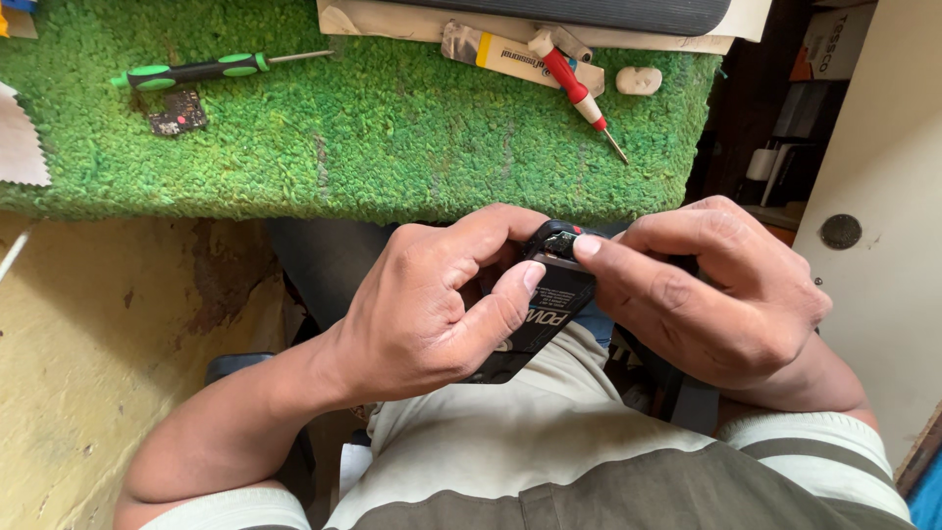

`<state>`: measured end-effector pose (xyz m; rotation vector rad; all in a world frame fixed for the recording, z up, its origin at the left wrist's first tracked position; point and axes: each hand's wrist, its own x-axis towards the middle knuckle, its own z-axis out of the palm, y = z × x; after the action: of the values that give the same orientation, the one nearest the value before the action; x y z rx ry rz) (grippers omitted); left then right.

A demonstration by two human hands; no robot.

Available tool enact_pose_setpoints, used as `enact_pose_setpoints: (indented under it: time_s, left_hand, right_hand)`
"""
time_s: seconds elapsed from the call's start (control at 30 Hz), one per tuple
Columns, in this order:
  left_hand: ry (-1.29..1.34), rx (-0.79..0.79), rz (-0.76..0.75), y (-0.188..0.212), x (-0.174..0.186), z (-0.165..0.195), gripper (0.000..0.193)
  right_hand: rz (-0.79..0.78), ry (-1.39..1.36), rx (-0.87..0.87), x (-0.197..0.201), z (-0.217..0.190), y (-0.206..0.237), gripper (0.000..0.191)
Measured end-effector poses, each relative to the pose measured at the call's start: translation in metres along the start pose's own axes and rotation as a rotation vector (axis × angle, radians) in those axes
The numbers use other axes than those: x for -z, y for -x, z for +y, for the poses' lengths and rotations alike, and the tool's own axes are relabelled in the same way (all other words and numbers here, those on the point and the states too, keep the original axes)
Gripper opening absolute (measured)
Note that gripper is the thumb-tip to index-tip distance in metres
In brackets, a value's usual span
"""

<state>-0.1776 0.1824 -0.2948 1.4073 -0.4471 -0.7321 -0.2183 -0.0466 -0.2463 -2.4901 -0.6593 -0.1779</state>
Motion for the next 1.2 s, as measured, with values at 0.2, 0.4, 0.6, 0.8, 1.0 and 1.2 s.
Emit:
enact_pose_setpoints:
  time_s: [0.2, 0.4, 0.6, 0.8, 1.0, 1.2]
  left_hand:
    - [0.023, -0.015, -0.013, 0.0, 0.001, -0.001, 0.022]
    - [-0.032, -0.046, 0.003, -0.001, 0.0, -0.004, 0.02]
    - [-0.051, 0.008, 0.024, -0.002, 0.0, -0.004, 0.02]
    - [-0.065, -0.042, 0.035, -0.002, 0.001, -0.005, 0.018]
    - [-0.079, -0.02, 0.054, -0.003, 0.002, -0.005, 0.019]
    - [-0.027, -0.024, 0.032, 0.0, 0.002, -0.004, 0.018]
  right_hand:
    - [-0.006, 0.022, -0.006, -0.001, 0.001, -0.001, 0.035]
    - [-0.07, 0.038, 0.021, 0.002, 0.0, -0.003, 0.037]
    - [-0.072, 0.155, 0.135, -0.002, 0.002, -0.005, 0.037]
    - [-0.059, 0.312, 0.262, -0.003, 0.005, -0.005, 0.039]
    - [-0.026, 0.363, 0.321, -0.01, 0.006, -0.007, 0.034]
    - [-0.002, 0.165, 0.266, -0.009, 0.009, -0.009, 0.031]
